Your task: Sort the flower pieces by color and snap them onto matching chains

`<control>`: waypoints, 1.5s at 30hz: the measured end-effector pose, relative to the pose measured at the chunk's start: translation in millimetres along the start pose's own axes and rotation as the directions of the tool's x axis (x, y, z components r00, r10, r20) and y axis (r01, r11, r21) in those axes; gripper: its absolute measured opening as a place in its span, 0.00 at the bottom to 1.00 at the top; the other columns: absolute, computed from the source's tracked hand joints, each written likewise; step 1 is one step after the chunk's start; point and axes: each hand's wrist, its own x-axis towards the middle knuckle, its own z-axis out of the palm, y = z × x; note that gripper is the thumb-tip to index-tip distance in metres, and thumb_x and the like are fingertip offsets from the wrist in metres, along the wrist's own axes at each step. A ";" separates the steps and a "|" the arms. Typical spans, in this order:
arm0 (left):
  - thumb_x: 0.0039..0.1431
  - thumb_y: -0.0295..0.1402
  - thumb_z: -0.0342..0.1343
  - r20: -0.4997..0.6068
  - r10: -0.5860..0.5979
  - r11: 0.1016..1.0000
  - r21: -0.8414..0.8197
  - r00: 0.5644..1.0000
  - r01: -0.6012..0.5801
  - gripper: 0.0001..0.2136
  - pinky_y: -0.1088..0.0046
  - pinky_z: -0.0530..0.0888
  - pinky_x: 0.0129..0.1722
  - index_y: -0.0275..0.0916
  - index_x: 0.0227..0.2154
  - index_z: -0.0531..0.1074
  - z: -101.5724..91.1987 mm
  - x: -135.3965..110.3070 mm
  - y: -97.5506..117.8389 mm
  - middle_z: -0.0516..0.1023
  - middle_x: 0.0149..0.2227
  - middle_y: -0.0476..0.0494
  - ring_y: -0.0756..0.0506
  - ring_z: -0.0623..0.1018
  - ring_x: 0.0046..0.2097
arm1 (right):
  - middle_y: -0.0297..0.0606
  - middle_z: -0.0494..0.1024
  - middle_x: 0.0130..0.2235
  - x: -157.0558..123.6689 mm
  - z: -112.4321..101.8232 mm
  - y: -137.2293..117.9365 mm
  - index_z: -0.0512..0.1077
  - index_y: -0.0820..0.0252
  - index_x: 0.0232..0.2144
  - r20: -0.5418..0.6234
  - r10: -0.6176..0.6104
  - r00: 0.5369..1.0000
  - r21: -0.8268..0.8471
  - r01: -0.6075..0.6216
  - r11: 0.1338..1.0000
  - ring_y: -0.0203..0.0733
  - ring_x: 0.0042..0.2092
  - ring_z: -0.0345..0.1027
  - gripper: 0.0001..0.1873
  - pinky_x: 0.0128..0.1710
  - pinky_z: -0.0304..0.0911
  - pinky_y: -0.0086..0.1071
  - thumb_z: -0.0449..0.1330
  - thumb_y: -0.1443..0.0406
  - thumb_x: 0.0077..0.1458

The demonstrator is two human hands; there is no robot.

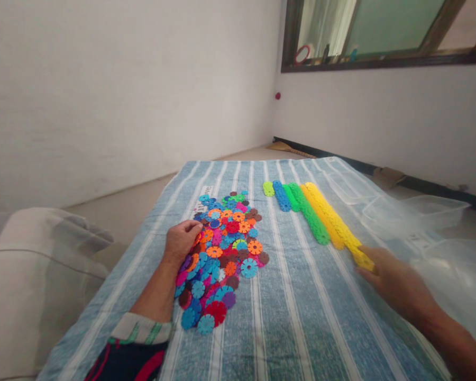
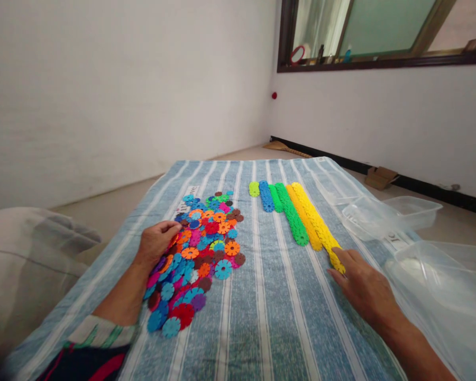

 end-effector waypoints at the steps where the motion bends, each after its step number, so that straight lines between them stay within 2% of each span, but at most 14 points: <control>1: 0.45 0.43 0.53 0.003 -0.002 1.000 -0.006 1.000 0.002 0.14 0.77 0.71 0.33 0.38 0.27 0.77 0.2 -0.2 -0.2 0.80 0.27 0.49 0.47 0.77 0.31 | 0.44 0.75 0.45 1.4 -0.4 -11.2 0.70 0.53 0.47 -0.002 -0.041 0.999 0.017 0.041 0.999 0.50 0.39 0.71 0.19 0.35 0.66 0.41 0.54 0.57 0.54; 4: 0.45 0.43 0.52 0.004 0.003 1.000 -0.015 1.000 -0.003 0.15 0.77 0.71 0.32 0.38 0.27 0.77 0.8 -0.9 -1.2 0.79 0.26 0.49 0.47 0.77 0.30 | 0.42 0.76 0.43 10.4 0.6 -55.7 0.70 0.52 0.46 0.046 -0.222 0.974 0.107 0.216 0.971 0.47 0.39 0.71 0.15 0.35 0.65 0.38 0.52 0.59 0.57; 6: 0.45 0.43 0.52 0.000 0.012 1.000 -0.011 1.000 -0.012 0.15 0.77 0.71 0.32 0.38 0.27 0.77 1.1 -1.4 -2.4 0.79 0.26 0.49 0.47 0.76 0.30 | 0.41 0.76 0.41 20.5 2.1 -91.3 0.71 0.53 0.43 0.121 -0.370 0.921 0.168 0.348 0.922 0.45 0.40 0.71 0.13 0.37 0.64 0.35 0.51 0.62 0.59; 8: 0.45 0.43 0.52 -0.005 0.024 1.000 -0.010 1.000 -0.024 0.15 0.77 0.71 0.32 0.38 0.26 0.77 1.0 -1.7 -3.4 0.79 0.26 0.49 0.47 0.76 0.30 | 0.40 0.75 0.38 33.5 4.4 -127.4 0.72 0.55 0.40 0.218 -0.463 0.859 0.220 0.419 0.881 0.43 0.39 0.70 0.11 0.37 0.62 0.33 0.51 0.64 0.60; 10: 0.45 0.43 0.52 -0.005 0.029 1.000 -0.007 1.000 -0.029 0.15 0.77 0.70 0.32 0.38 0.26 0.77 0.7 -2.1 -3.8 0.79 0.27 0.49 0.47 0.76 0.30 | 0.39 0.74 0.37 48.4 8.1 -161.0 0.73 0.56 0.37 0.251 -0.489 0.835 0.243 0.434 0.867 0.41 0.39 0.69 0.11 0.37 0.60 0.30 0.51 0.64 0.61; 13: 0.46 0.43 0.52 0.003 0.025 1.000 -0.008 1.000 -0.025 0.14 0.76 0.70 0.32 0.39 0.25 0.77 0.1 -2.6 -3.2 0.79 0.26 0.49 0.47 0.76 0.30 | 0.39 0.74 0.39 70.4 17.2 -202.8 0.73 0.56 0.37 0.277 -0.478 0.833 0.210 0.433 0.876 0.41 0.41 0.68 0.11 0.36 0.59 0.30 0.52 0.60 0.62; 18: 0.46 0.43 0.52 0.010 0.026 0.999 -0.044 1.000 -0.026 0.14 0.76 0.70 0.31 0.38 0.25 0.76 0.9 -3.8 -4.0 0.79 0.26 0.49 0.47 0.76 0.30 | 0.46 0.72 0.43 88.9 36.2 -245.6 0.75 0.61 0.38 0.274 -0.475 0.836 0.098 0.467 0.879 0.50 0.47 0.64 0.17 0.42 0.60 0.37 0.56 0.53 0.58; 21: 0.47 0.42 0.52 0.011 0.034 0.998 -0.059 0.999 -0.034 0.14 0.76 0.70 0.31 0.37 0.25 0.76 2.2 -4.4 -5.3 0.79 0.26 0.48 0.48 0.76 0.29 | 0.51 0.71 0.46 87.8 44.5 -254.2 0.75 0.63 0.38 0.284 -0.456 0.843 0.079 0.453 0.888 0.56 0.50 0.61 0.24 0.44 0.59 0.44 0.55 0.49 0.57; 23: 0.47 0.41 0.52 0.009 0.041 0.997 -0.060 0.999 -0.040 0.14 0.76 0.70 0.32 0.38 0.25 0.77 2.9 -4.8 -5.4 0.79 0.26 0.49 0.48 0.76 0.29 | 0.51 0.70 0.46 85.7 48.0 -254.7 0.75 0.62 0.38 0.283 -0.438 0.853 0.086 0.432 0.898 0.56 0.50 0.60 0.24 0.46 0.59 0.45 0.55 0.48 0.56; 31: 0.48 0.40 0.52 0.010 0.041 0.997 -0.072 0.999 -0.040 0.13 0.75 0.70 0.32 0.38 0.25 0.77 3.5 -6.2 -3.7 0.79 0.25 0.49 0.47 0.76 0.30 | 0.46 0.67 0.49 87.8 55.8 -249.9 0.74 0.59 0.38 0.276 -0.432 0.858 0.165 0.401 0.901 0.53 0.52 0.57 0.20 0.47 0.57 0.43 0.63 0.51 0.49; 35: 0.48 0.40 0.51 0.016 0.046 0.997 -0.066 0.999 -0.045 0.13 0.75 0.70 0.32 0.38 0.25 0.77 3.2 -5.8 -4.7 0.79 0.25 0.49 0.48 0.76 0.29 | 0.45 0.68 0.47 89.7 57.3 -248.8 0.74 0.59 0.33 0.276 -0.412 0.868 0.159 0.382 0.910 0.52 0.51 0.58 0.19 0.46 0.58 0.42 0.66 0.51 0.45; 41: 0.48 0.40 0.52 0.015 0.049 0.997 -0.063 0.999 -0.048 0.12 0.75 0.70 0.32 0.38 0.24 0.77 1.4 -5.6 -3.4 0.79 0.26 0.48 0.47 0.76 0.29 | 0.42 0.70 0.44 92.8 60.9 -250.6 0.73 0.60 0.31 0.252 -0.397 0.882 0.311 0.315 0.897 0.49 0.47 0.61 0.16 0.44 0.58 0.38 0.69 0.59 0.39; 45: 0.48 0.40 0.52 0.018 0.040 0.996 -0.078 0.999 -0.039 0.13 0.75 0.70 0.32 0.38 0.24 0.77 1.9 -6.3 -3.0 0.79 0.25 0.48 0.47 0.76 0.29 | 0.39 0.72 0.38 93.3 62.8 -250.9 0.71 0.60 0.26 0.212 -0.429 0.878 0.423 0.313 0.850 0.45 0.43 0.63 0.07 0.42 0.58 0.35 0.65 0.68 0.40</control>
